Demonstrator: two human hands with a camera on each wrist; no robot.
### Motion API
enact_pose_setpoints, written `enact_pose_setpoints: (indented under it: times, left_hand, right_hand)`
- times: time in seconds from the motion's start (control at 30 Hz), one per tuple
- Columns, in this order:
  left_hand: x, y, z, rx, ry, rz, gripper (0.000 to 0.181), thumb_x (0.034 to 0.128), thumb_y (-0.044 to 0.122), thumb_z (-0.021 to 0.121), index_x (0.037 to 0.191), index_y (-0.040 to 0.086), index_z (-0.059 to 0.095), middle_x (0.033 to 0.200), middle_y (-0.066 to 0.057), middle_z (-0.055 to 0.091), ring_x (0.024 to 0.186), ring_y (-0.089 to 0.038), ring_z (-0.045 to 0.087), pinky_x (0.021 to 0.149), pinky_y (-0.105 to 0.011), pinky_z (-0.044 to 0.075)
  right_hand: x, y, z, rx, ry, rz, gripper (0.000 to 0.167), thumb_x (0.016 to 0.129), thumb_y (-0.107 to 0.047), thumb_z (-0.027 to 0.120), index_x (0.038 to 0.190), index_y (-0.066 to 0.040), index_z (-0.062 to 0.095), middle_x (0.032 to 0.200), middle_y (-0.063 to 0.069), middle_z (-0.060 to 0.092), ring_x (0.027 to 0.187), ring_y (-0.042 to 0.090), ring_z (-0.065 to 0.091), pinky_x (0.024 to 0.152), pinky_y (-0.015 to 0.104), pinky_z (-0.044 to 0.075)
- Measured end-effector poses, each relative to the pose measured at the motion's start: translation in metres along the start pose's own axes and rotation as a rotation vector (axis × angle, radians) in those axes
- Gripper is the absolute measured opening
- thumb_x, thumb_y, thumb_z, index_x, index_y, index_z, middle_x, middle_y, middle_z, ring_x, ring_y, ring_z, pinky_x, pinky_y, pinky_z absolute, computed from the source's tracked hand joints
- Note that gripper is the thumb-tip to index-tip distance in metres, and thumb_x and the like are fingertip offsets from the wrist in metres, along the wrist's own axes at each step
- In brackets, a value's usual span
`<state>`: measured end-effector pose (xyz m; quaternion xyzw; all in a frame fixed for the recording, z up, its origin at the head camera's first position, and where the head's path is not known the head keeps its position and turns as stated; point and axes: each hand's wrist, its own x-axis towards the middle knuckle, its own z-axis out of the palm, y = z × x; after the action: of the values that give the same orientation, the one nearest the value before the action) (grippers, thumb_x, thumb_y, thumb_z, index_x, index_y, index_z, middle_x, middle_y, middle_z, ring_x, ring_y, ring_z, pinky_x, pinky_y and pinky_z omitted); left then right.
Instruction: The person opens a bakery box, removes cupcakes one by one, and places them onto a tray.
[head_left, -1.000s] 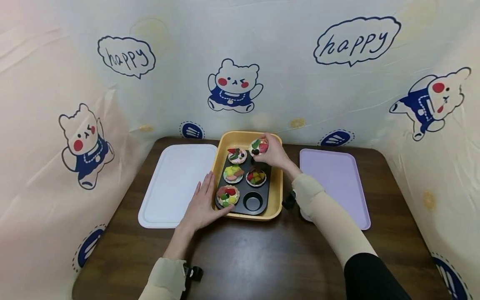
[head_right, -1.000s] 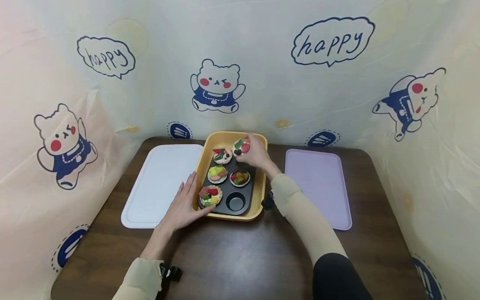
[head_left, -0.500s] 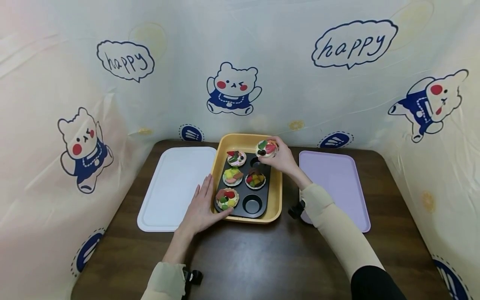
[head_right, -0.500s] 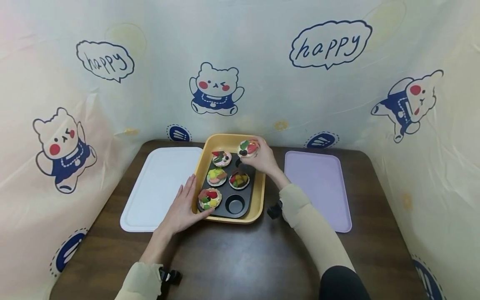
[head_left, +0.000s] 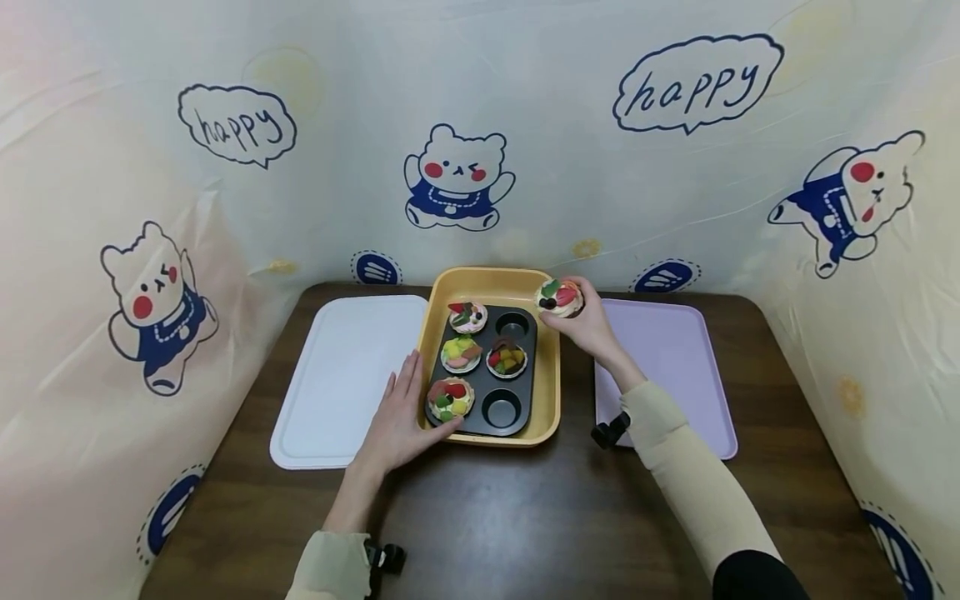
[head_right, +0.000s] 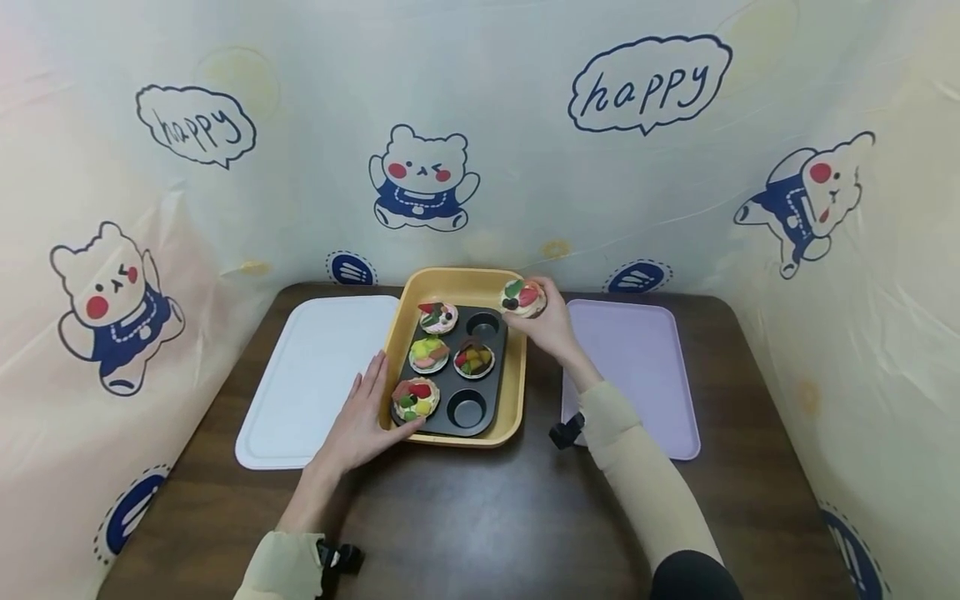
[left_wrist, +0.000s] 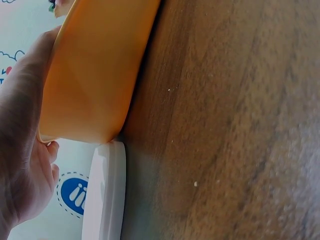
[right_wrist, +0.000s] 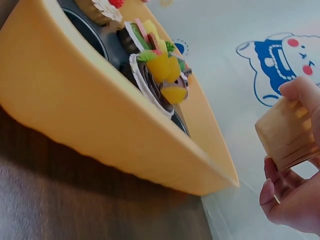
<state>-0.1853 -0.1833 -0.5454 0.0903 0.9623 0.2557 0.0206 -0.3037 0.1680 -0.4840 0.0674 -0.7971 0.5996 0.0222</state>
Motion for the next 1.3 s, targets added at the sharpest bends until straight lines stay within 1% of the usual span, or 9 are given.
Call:
enact_pose_setpoints:
  times: [0.17, 0.4, 0.53, 0.67, 0.77, 0.93, 1.0, 1.13, 1.3]
  left_hand:
    - [0.000, -0.001, 0.001, -0.010, 0.000, -0.002, 0.134, 0.0832, 0.087, 0.070, 0.179, 0.021, 0.002, 0.189, -0.002, 0.001, 0.175, -0.034, 0.012, 0.143, -0.060, 0.011]
    - [-0.002, -0.002, 0.000, -0.011, 0.001, -0.001, 0.134, 0.0828, 0.088, 0.068, 0.179, 0.023, 0.001, 0.189, 0.000, -0.001, 0.175, -0.034, 0.012, 0.143, -0.058, 0.012]
    - [-0.002, -0.002, 0.000, -0.008, 0.001, 0.001, 0.135, 0.0827, 0.088, 0.069, 0.179, 0.022, 0.001, 0.189, 0.000, -0.001, 0.175, -0.036, 0.011, 0.142, -0.059, 0.012]
    - [-0.001, -0.002, 0.000, -0.012, -0.001, 0.002, 0.134, 0.0831, 0.087, 0.070, 0.179, 0.022, 0.000, 0.189, 0.000, -0.002, 0.175, -0.036, 0.011, 0.142, -0.059, 0.012]
    - [0.000, -0.002, 0.001, -0.021, 0.000, 0.003, 0.134, 0.0833, 0.085, 0.071, 0.179, 0.022, 0.001, 0.189, -0.001, -0.002, 0.175, -0.036, 0.012, 0.142, -0.059, 0.012]
    - [0.000, 0.000, 0.003, -0.029, 0.013, 0.009, 0.133, 0.0835, 0.083, 0.073, 0.179, 0.021, 0.003, 0.189, -0.003, 0.001, 0.174, -0.038, 0.014, 0.142, -0.061, 0.013]
    - [0.000, 0.000, 0.004, -0.028, 0.014, 0.004, 0.133, 0.0835, 0.083, 0.073, 0.179, 0.022, 0.003, 0.189, -0.002, 0.001, 0.174, -0.038, 0.014, 0.142, -0.060, 0.013]
    - [0.000, -0.001, 0.004, -0.021, 0.009, -0.005, 0.133, 0.0837, 0.084, 0.072, 0.179, 0.023, 0.002, 0.189, 0.000, -0.002, 0.174, -0.038, 0.014, 0.142, -0.060, 0.013]
    - [0.000, -0.002, 0.002, -0.022, 0.012, 0.003, 0.133, 0.0832, 0.085, 0.071, 0.179, 0.023, 0.001, 0.189, 0.000, -0.002, 0.174, -0.038, 0.015, 0.142, -0.060, 0.013]
  right_hand:
    - [-0.006, 0.007, -0.012, 0.019, 0.028, 0.023, 0.075, 0.093, -0.008, 0.083, 0.156, 0.002, 0.043, 0.153, 0.026, 0.055, 0.136, 0.033, 0.058, 0.101, 0.014, 0.046]
    - [-0.012, 0.021, -0.026, 0.029, 0.075, 0.053, 0.080, 0.093, -0.008, 0.082, 0.158, 0.002, 0.038, 0.154, 0.025, 0.051, 0.133, 0.025, 0.057, 0.100, 0.012, 0.047]
    - [-0.017, 0.031, -0.032, 0.024, 0.134, 0.064, 0.081, 0.092, -0.006, 0.083, 0.158, 0.004, 0.035, 0.150, 0.024, 0.050, 0.116, 0.014, 0.055, 0.090, 0.009, 0.047]
    - [-0.020, 0.042, -0.038, -0.010, 0.185, 0.093, 0.079, 0.092, -0.006, 0.084, 0.156, 0.004, 0.039, 0.144, 0.024, 0.054, 0.101, 0.006, 0.053, 0.080, 0.007, 0.045]
    - [-0.023, 0.046, -0.044, -0.017, 0.194, 0.125, 0.077, 0.094, -0.006, 0.083, 0.157, 0.003, 0.040, 0.146, 0.024, 0.052, 0.099, 0.005, 0.054, 0.078, 0.005, 0.046]
    - [-0.033, 0.033, -0.060, 0.001, 0.190, 0.164, 0.075, 0.095, -0.001, 0.079, 0.158, 0.008, 0.038, 0.144, 0.024, 0.046, 0.104, 0.009, 0.053, 0.079, 0.003, 0.047]
    - [-0.035, 0.034, -0.067, 0.003, 0.187, 0.170, 0.075, 0.095, 0.001, 0.079, 0.158, 0.010, 0.038, 0.143, 0.024, 0.045, 0.108, 0.010, 0.051, 0.080, 0.002, 0.047]
    - [-0.033, 0.056, -0.081, -0.034, 0.204, 0.159, 0.077, 0.095, -0.001, 0.081, 0.160, 0.008, 0.040, 0.145, 0.022, 0.046, 0.109, 0.007, 0.049, 0.082, 0.000, 0.045]
    - [-0.034, 0.078, -0.101, -0.126, 0.245, 0.144, 0.075, 0.094, -0.007, 0.084, 0.158, 0.006, 0.046, 0.142, 0.024, 0.051, 0.101, 0.005, 0.052, 0.080, 0.001, 0.045]
